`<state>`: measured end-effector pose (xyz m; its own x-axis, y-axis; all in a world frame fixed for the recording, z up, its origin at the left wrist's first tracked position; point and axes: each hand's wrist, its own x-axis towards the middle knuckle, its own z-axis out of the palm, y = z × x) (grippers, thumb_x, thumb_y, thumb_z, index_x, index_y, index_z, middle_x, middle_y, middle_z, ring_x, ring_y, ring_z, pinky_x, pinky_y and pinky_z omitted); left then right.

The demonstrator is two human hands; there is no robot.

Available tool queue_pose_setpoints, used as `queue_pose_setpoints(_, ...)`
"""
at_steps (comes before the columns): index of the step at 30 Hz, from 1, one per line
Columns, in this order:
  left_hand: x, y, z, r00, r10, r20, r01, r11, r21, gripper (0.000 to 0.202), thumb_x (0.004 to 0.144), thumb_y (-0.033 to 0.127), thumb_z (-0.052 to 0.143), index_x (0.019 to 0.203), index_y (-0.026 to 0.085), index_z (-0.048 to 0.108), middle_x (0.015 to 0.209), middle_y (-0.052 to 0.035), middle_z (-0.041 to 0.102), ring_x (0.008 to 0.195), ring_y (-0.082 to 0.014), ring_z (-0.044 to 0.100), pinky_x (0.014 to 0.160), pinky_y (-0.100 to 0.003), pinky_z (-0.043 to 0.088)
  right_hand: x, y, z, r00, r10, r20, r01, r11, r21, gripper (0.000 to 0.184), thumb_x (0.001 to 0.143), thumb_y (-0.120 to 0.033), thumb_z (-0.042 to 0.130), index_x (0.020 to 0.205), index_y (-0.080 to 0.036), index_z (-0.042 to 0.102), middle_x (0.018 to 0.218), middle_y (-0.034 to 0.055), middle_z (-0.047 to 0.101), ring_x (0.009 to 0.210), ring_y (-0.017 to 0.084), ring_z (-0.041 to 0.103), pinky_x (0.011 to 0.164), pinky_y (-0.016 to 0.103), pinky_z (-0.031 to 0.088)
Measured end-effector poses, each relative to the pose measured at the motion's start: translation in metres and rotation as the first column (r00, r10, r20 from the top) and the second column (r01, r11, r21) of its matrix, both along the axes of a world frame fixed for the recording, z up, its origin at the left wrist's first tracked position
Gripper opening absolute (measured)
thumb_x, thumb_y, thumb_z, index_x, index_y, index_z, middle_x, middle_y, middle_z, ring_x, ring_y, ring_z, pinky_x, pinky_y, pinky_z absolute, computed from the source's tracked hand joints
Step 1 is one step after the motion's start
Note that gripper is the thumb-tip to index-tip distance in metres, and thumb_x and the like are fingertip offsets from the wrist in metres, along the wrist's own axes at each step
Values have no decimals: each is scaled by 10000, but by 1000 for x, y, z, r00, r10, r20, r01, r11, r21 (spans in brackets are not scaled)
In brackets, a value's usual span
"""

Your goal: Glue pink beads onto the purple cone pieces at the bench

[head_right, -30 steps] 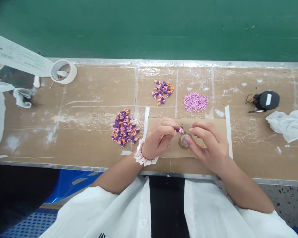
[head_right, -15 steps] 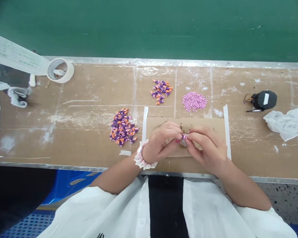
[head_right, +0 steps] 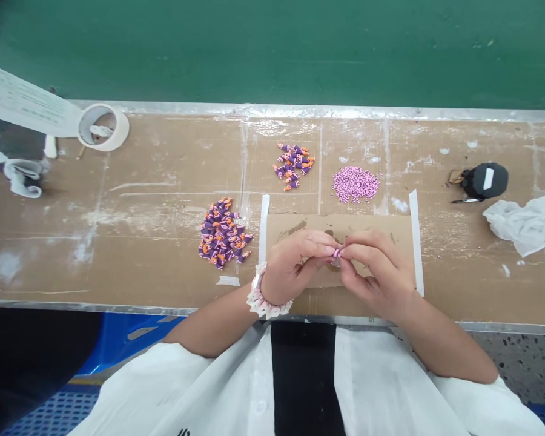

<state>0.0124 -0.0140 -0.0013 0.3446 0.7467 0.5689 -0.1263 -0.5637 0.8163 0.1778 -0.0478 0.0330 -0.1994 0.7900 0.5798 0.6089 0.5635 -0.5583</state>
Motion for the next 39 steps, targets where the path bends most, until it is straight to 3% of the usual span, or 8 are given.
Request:
queue_pose_setpoints(12, -2, 3, -3, 997, -76, 25, 74, 995, 68, 132, 873, 68, 578, 957, 165, 611, 920, -68, 735, 919, -131, 705, 867, -279, 591, 1, 2, 3, 986, 95, -140, -111, 988, -111, 192, 766, -23, 620, 841, -199, 606, 828, 34, 626, 698, 154, 612, 567, 297, 510)
queue_pose_setpoints(19, -1, -1, -2, 997, -54, 50, 54, 999, -3, 143, 871, 55, 569, 950, 162, 623, 923, -77, 741, 928, -136, 708, 847, -263, 592, 0, 3, 5, 989, 82, -123, -92, 992, -85, 211, 768, -14, 614, 850, -209, 614, 821, 38, 632, 691, 162, 614, 558, 298, 510)
queue_pose_setpoints(34, -8, 6, -1, 998, -55, -4, 55, 993, 108, 163, 848, 44, 590, 974, 141, 629, 927, -99, 737, 911, -142, 704, 840, -264, 591, -1, 1, 4, 995, 55, -78, -62, 994, -85, 231, 790, -7, 631, 906, -206, 625, 854, 38, 662, 716, 144, 633, 589, 271, 535)
queue_pose_setpoints(37, -8, 8, -1, 1000, -11, -27, 12, 999, 48, 145, 849, 80, 615, 960, 167, 646, 888, -60, 743, 867, -123, 703, 802, -237, 583, 4, 4, -1, 993, 72, -95, -84, 988, -128, 250, 805, -47, 652, 976, -229, 639, 914, 43, 676, 788, 168, 656, 640, 302, 555)
queue_pose_setpoints(39, -9, 13, -3, 995, 92, -39, -95, 990, -100, 87, 842, 153, 658, 926, 174, 661, 853, -44, 742, 795, -110, 698, 745, -217, 575, 8, 5, -4, 989, 19, -144, -42, 986, -163, 262, 808, -82, 665, 1014, -243, 647, 952, 50, 678, 802, 181, 661, 636, 319, 558)
